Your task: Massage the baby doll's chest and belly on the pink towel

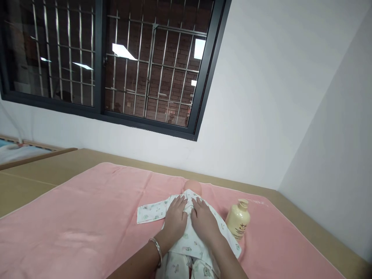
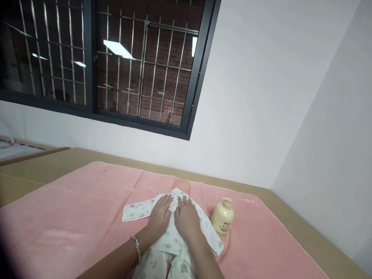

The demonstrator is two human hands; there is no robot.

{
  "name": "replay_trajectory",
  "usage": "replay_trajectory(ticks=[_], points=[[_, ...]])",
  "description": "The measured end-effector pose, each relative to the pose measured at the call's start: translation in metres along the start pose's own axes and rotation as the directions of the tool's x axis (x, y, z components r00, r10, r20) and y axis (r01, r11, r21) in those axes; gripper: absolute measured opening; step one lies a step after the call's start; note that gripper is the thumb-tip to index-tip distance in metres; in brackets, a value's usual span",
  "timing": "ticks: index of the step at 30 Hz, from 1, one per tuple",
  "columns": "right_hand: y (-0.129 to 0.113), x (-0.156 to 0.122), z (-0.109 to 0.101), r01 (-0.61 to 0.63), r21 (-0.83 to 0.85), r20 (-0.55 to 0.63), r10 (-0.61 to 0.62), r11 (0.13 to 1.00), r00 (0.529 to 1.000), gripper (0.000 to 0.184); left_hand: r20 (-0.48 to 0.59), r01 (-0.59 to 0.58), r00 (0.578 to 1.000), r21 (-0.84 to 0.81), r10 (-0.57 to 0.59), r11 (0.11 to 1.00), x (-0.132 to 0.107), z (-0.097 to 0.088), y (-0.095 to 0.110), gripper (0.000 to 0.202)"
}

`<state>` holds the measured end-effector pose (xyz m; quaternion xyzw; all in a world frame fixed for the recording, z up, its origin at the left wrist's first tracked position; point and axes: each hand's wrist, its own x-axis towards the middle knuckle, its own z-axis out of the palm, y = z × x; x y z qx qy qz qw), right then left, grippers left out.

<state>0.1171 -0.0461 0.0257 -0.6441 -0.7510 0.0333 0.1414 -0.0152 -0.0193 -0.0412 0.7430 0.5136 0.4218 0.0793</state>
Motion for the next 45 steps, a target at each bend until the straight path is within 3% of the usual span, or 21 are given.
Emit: replay_trajectory(ticks=[4,9,15,18,22,32,45], points=[[-0.007,-0.008,-0.004,-0.046,-0.037,0.018,0.047,0.998,0.999,0.054,-0.016,0.004,1.0,0.036,-0.004,0.999,-0.001,0.002,-0.003,0.055],[0.011,0.005,0.003,-0.105,0.064,-0.003,0.105,0.992,0.994,0.055,0.005,0.114,0.993,0.087,-0.115,0.99,0.003,0.005,0.0,0.052],[0.004,0.004,0.006,-0.099,0.035,-0.016,0.099,0.995,0.995,0.055,0.046,-0.036,0.999,0.223,0.026,0.974,0.006,-0.002,0.016,0.049],[-0.007,-0.002,-0.001,-0.05,-0.005,-0.03,0.05,0.999,0.998,0.053,0.055,-0.035,0.998,0.247,0.022,0.968,0.005,-0.004,0.021,0.049],[-0.01,-0.003,-0.003,-0.075,-0.026,-0.055,0.074,0.997,0.996,0.05,0.018,0.032,0.999,0.213,-0.037,0.976,0.005,-0.003,0.018,0.045],[0.005,0.007,0.02,-0.111,0.029,-0.084,0.114,0.993,0.99,0.055,0.0,0.096,0.995,0.028,-0.096,0.995,0.007,0.009,0.002,0.053],[0.01,0.009,0.014,-0.077,0.079,-0.098,0.084,0.994,0.992,0.054,0.003,0.121,0.993,0.01,-0.121,0.993,0.004,0.005,0.004,0.052]])
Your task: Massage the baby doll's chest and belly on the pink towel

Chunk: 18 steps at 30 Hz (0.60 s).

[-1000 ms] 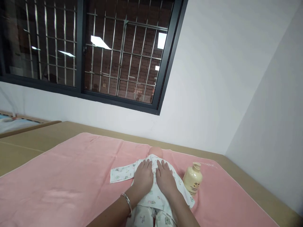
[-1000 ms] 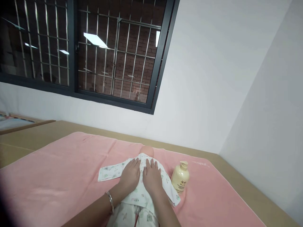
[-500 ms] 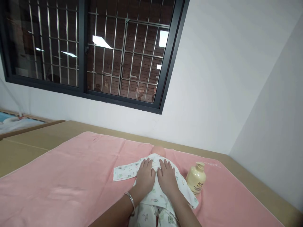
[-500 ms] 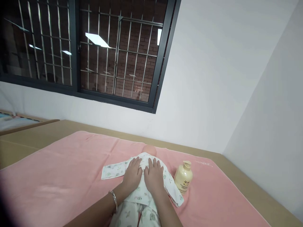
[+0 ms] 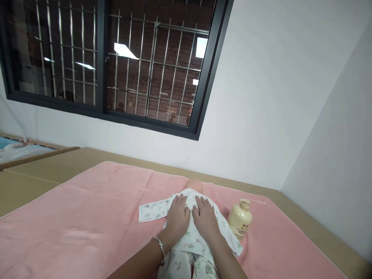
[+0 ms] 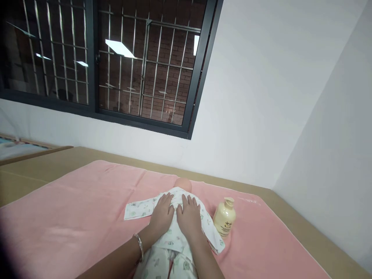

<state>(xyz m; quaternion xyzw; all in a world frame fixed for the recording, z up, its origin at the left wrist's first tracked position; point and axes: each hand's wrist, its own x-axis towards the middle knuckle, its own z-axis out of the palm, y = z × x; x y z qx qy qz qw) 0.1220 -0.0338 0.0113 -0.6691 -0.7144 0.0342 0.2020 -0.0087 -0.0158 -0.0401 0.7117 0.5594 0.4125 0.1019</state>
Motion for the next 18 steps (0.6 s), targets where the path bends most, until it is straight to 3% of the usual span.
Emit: replay_trajectory(ticks=[4,9,18], points=[[0.015,0.006,-0.004,0.071,0.116,-0.002,-0.071,0.991,0.997,0.052,0.013,0.0,1.0,0.014,0.0,1.0,0.0,-0.005,-0.001,0.052],[0.026,0.01,0.008,0.106,0.158,-0.041,-0.101,0.982,0.994,0.053,0.042,-0.007,0.999,0.022,0.006,1.0,0.004,-0.008,-0.005,0.054],[0.012,0.006,0.012,0.161,0.117,-0.004,-0.161,0.98,0.987,0.053,0.062,-0.109,0.992,0.011,0.108,0.994,0.01,-0.016,0.003,0.054]])
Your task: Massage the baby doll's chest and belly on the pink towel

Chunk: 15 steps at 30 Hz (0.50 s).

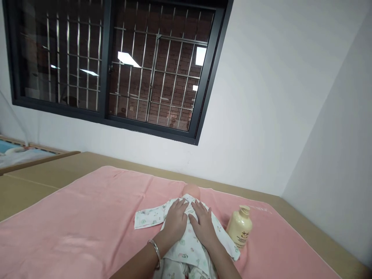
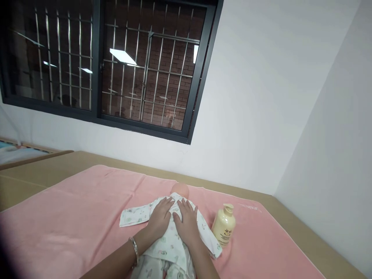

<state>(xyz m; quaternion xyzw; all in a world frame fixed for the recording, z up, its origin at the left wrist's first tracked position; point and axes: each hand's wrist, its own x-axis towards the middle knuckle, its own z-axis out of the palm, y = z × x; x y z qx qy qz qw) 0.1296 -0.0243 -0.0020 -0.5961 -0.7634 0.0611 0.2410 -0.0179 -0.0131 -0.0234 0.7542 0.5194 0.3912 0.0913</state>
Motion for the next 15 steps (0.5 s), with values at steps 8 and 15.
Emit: replay_trajectory(ticks=[8,15], points=[[-0.03,-0.01,-0.011,-0.075,-0.13,0.121,0.091,0.989,0.988,0.055,-0.1,0.021,0.995,0.028,-0.018,0.999,-0.008,-0.002,0.004,0.042],[-0.004,0.003,-0.007,-0.075,-0.069,0.132,0.084,0.995,0.988,0.06,0.035,0.074,0.997,0.02,-0.075,0.997,0.001,0.003,-0.003,0.048]])
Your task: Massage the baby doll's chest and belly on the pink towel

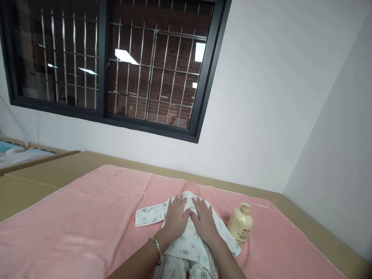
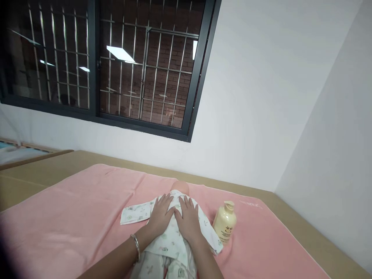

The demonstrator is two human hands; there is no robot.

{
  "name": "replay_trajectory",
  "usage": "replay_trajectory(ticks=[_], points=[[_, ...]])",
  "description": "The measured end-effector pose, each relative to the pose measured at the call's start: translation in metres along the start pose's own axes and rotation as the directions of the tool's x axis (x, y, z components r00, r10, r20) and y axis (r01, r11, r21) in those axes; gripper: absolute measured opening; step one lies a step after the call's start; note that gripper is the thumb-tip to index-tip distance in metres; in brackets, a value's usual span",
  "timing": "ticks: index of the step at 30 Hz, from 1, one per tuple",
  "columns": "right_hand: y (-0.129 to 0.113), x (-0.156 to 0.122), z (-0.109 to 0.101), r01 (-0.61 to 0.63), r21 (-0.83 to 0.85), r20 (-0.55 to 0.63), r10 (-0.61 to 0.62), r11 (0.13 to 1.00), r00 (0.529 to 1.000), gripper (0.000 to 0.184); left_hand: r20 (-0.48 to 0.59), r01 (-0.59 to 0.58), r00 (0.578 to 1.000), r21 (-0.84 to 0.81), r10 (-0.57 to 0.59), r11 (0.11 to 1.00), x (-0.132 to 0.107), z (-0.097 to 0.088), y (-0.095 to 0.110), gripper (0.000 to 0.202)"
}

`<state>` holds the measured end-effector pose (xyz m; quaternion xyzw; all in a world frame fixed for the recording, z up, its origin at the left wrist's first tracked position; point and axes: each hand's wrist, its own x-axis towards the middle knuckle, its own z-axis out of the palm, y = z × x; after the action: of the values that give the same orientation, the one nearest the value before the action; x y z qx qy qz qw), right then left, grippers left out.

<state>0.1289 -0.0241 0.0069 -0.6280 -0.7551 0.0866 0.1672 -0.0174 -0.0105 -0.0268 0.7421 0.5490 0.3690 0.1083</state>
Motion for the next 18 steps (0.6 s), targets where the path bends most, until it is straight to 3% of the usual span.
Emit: replay_trajectory(ticks=[2,5,9,12,18], points=[[0.0,0.001,0.002,0.016,-0.002,-0.019,-0.016,1.0,1.0,0.059,0.01,-0.06,0.998,-0.02,0.061,0.998,0.0,-0.001,0.0,0.047],[-0.008,-0.004,0.0,0.036,-0.006,-0.024,-0.036,0.999,0.999,0.058,-0.058,-0.085,0.995,-0.01,0.085,0.996,-0.004,-0.002,0.001,0.045],[-0.018,-0.012,-0.006,-0.046,0.001,0.017,0.046,0.999,0.999,0.06,-0.148,0.011,0.989,0.026,-0.007,1.0,-0.008,0.002,0.002,0.042],[-0.014,-0.011,-0.006,-0.075,0.024,0.036,0.075,0.997,0.997,0.063,-0.148,0.031,0.989,0.043,-0.024,0.999,-0.006,0.007,-0.003,0.045],[0.003,-0.003,-0.003,0.042,0.048,-0.012,-0.041,0.998,0.999,0.06,-0.115,-0.165,0.979,0.043,0.169,0.985,0.0,0.012,-0.01,0.044]])
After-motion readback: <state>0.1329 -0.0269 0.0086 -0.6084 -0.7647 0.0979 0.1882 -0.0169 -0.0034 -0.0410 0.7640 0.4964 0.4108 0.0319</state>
